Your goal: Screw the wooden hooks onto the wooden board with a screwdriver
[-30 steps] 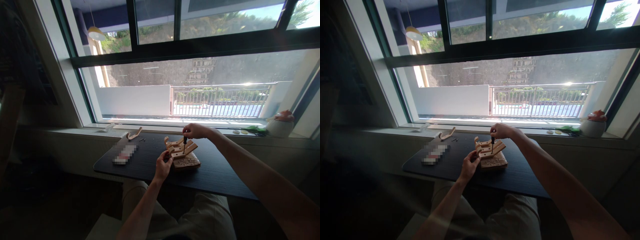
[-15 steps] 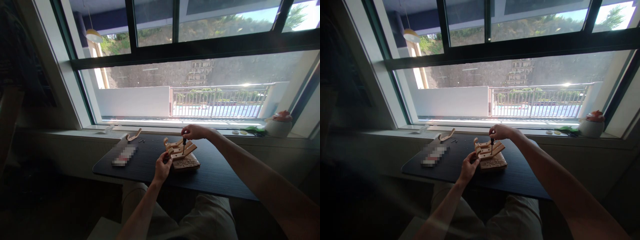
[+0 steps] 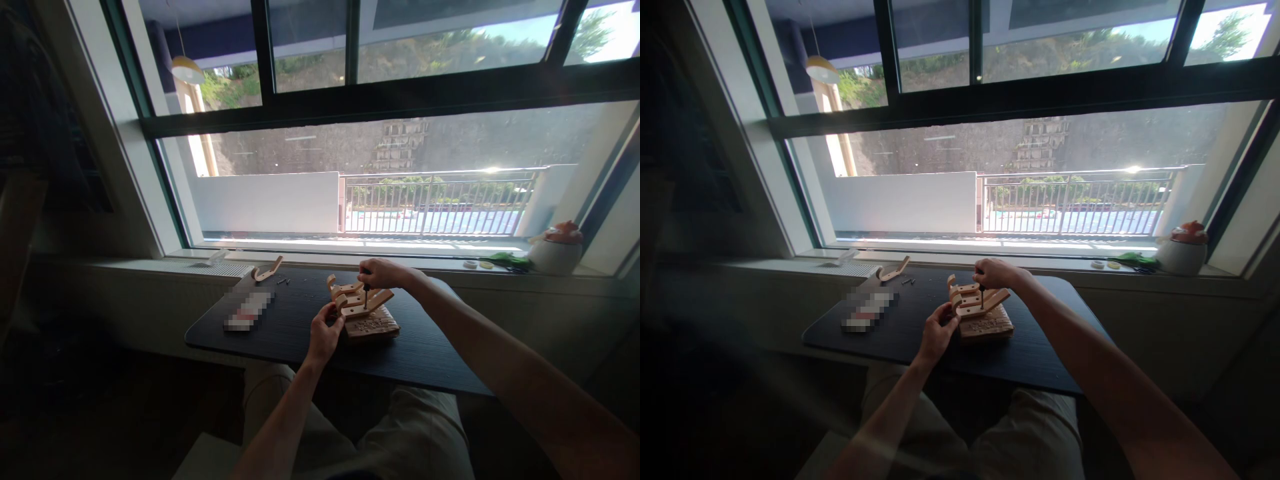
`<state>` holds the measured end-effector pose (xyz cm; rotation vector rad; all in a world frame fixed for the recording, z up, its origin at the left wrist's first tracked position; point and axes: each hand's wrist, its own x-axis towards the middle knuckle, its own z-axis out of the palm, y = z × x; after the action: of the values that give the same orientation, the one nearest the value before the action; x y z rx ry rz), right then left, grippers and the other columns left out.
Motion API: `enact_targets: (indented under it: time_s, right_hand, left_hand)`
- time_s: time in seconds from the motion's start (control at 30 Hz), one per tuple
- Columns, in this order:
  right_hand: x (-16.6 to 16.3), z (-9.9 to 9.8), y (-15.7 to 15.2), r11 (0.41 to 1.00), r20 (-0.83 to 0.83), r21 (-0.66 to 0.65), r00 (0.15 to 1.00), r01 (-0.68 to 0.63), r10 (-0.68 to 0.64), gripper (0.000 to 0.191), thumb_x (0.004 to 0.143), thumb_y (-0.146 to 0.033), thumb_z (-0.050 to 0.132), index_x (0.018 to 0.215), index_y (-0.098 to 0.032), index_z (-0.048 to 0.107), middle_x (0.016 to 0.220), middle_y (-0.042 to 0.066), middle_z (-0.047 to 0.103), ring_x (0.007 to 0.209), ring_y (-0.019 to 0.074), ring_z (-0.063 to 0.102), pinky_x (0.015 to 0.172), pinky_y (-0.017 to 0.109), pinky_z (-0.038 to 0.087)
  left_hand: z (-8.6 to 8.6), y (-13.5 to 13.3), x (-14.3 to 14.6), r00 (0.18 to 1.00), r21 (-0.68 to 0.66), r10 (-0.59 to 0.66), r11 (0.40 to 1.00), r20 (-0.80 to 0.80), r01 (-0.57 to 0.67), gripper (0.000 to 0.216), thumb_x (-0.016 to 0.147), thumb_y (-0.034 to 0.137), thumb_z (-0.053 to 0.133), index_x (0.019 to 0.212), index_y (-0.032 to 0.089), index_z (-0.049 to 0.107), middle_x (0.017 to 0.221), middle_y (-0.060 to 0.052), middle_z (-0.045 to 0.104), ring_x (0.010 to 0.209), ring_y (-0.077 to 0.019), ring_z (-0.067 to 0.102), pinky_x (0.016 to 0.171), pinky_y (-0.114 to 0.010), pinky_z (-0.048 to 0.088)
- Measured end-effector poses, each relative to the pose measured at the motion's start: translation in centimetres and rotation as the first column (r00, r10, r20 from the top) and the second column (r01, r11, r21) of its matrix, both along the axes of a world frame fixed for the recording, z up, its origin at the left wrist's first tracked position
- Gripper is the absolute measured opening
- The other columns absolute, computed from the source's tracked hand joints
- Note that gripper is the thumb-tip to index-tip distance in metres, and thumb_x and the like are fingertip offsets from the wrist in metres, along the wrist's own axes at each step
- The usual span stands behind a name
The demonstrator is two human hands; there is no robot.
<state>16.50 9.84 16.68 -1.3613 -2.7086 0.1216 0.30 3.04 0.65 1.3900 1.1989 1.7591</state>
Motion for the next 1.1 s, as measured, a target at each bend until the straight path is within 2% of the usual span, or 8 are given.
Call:
enact_targets:
  time_s: [0.27, 0.6, 0.77, 1.1]
  right_hand:
    - [-1.4, -0.1, -0.7, 0.987, 0.079, 0.156, 0.996, -0.048, 0.036, 0.027, 0.084, -0.035, 0.046, 0.092, -0.016, 0.063, 0.089, 0.009, 0.069, 0.077, 0.0178, 0.06, 0.06, 0.024, 0.036]
    - [-3.4, -0.7, -2.6, 0.962, 0.128, 0.264, 0.991, -0.066, 0.033, 0.027, 0.086, -0.031, 0.041, 0.096, -0.015, 0.061, 0.097, 0.014, 0.068, 0.088, 0.0229, 0.061, 0.069, 0.028, 0.038]
    - [-2.7, -0.7, -2.3, 0.961, 0.114, 0.271, 0.993, -0.054, 0.023, 0.026, 0.085, -0.032, 0.043, 0.093, -0.017, 0.062, 0.09, 0.012, 0.068, 0.081, 0.0224, 0.062, 0.064, 0.028, 0.036]
    - [-0.3, -1.3, -1.5, 0.972, 0.0, 0.234, 1.0, 0.025, -0.026, 0.025, 0.085, -0.036, 0.044, 0.09, -0.019, 0.061, 0.082, 0.006, 0.067, 0.068, 0.0147, 0.055, 0.055, 0.024, 0.029]
  left_hand:
    - [-0.3, 0.4, 0.0, 1.0, -0.019, -0.005, 1.0, 0.024, 0.005, 0.031, 0.067, 0.02, 0.069, 0.098, 0.014, 0.066, 0.095, -0.008, 0.07, 0.083, -0.0178, 0.064, 0.078, -0.029, 0.05]
    - [-0.5, 0.5, 0.0, 0.999, -0.004, -0.016, 1.0, 0.047, 0.016, 0.03, 0.067, 0.018, 0.068, 0.097, 0.014, 0.066, 0.094, -0.008, 0.071, 0.083, -0.0177, 0.065, 0.08, -0.03, 0.051]
    - [-0.4, 0.4, -0.1, 0.999, 0.013, -0.043, 0.999, 0.034, 0.042, 0.03, 0.068, 0.019, 0.067, 0.098, 0.015, 0.065, 0.093, -0.007, 0.071, 0.082, -0.0176, 0.066, 0.078, -0.03, 0.051]
    - [0.0, 0.1, 0.1, 0.999, -0.012, -0.025, 1.0, 0.029, 0.025, 0.029, 0.067, 0.019, 0.068, 0.095, 0.014, 0.066, 0.092, -0.007, 0.07, 0.079, -0.0164, 0.064, 0.075, -0.027, 0.051]
